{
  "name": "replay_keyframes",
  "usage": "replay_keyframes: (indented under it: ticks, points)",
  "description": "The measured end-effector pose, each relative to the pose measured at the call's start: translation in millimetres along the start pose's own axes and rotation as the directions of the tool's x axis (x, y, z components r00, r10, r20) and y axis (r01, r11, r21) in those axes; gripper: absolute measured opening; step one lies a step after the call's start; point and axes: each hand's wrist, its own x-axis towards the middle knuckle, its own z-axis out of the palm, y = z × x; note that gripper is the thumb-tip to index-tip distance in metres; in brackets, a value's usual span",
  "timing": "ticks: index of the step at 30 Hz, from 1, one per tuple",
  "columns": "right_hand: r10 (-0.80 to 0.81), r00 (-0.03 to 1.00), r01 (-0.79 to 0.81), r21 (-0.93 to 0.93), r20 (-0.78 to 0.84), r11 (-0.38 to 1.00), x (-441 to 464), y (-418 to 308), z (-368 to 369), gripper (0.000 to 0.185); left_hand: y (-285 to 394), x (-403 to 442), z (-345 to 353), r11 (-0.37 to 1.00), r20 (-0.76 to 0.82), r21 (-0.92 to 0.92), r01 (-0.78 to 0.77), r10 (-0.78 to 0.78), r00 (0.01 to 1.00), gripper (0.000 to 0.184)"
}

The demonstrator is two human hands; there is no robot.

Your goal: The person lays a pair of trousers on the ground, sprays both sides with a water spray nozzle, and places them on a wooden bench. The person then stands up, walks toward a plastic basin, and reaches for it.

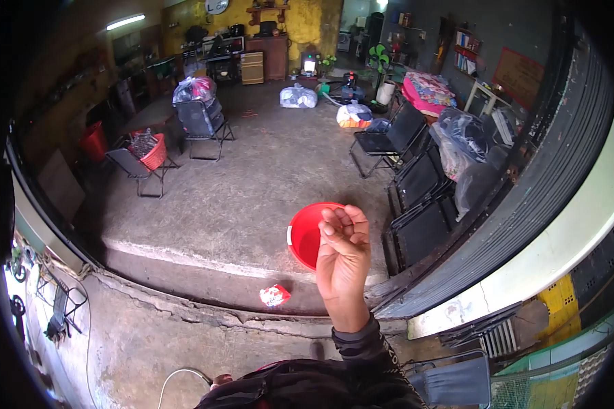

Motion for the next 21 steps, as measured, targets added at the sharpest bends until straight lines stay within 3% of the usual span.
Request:
replay_keyframes:
  ticks: [1,2,3,5,9,11,13,14,15,16,17,18,19,20,21]
  points:
    - [0.008,1.000,-0.008,0.005,-0.002,1.000,1,1,-4,0.044,-8,16,-3,0.954,0.023,0.271,-0.129,0.128,0.992,0.034]
    - [0.017,1.000,-0.017,-0.008,0.020,1.000,1,2,-8,0.046,-14,28,-6,0.786,0.080,0.563,-0.256,0.257,0.963,0.034]
    - [0.025,0.999,-0.024,-0.023,0.040,0.999,0,3,-11,0.048,-16,35,-7,0.521,0.164,0.783,-0.341,0.356,0.920,0.035]
    - [0.025,1.000,-0.025,-0.033,-0.004,0.999,-1,7,-11,0.051,-15,42,-10,-0.012,0.327,0.935,-0.354,0.413,0.850,0.036]
    - [-0.017,1.000,0.014,-0.123,-0.023,0.992,2,22,-33,0.055,-9,47,-8,0.361,0.231,0.847,-0.391,0.413,0.881,0.032]
    - [-0.062,0.996,0.026,-0.433,-0.068,0.901,-5,41,-83,0.054,-13,51,-5,0.407,0.231,0.823,-0.397,0.399,0.888,0.031]
    - [0.057,0.955,-0.235,-0.621,-0.292,0.748,-22,59,-141,0.045,-14,54,-3,0.381,0.247,0.832,-0.402,0.395,0.885,0.030]
    - [0.204,0.942,-0.336,-0.731,-0.267,0.594,-36,64,-192,0.039,-2,36,3,0.711,0.108,0.645,-0.281,0.279,0.954,0.031]
    - [0.324,0.848,-0.492,-0.851,-0.420,0.185,-54,65,-221,0.040,7,33,4,0.859,0.055,0.465,-0.214,0.214,0.975,0.031]
    - [0.351,0.918,-0.150,-0.981,-0.184,-0.124,-86,75,-272,0.036,-5,42,2,0.903,0.046,0.376,-0.209,0.207,0.977,0.030]
    - [0.368,0.912,0.228,-0.969,0.179,-0.095,-130,86,-352,0.035,-15,49,1,0.913,0.052,0.343,-0.220,0.216,0.975,0.030]
    - [0.621,0.737,-0.005,-0.921,-0.267,-0.389,-169,81,-373,0.036,-20,52,0,0.891,0.075,0.370,-0.265,0.256,0.964,0.030]
    - [0.692,0.692,0.003,-0.958,-0.206,-0.287,-195,68,-375,0.036,-12,44,1,0.800,0.132,0.466,-0.378,0.359,0.924,0.031]
    - [0.860,0.429,0.073,-0.938,-0.277,-0.339,-228,64,-413,0.037,-13,45,1,0.562,0.251,0.600,-0.570,0.543,0.801,0.031]
    - [0.857,0.427,0.044,-0.939,-0.290,-0.340,-231,69,-417,0.037,-7,51,-1,0.153,0.423,0.815,-0.559,0.501,0.755,0.035]
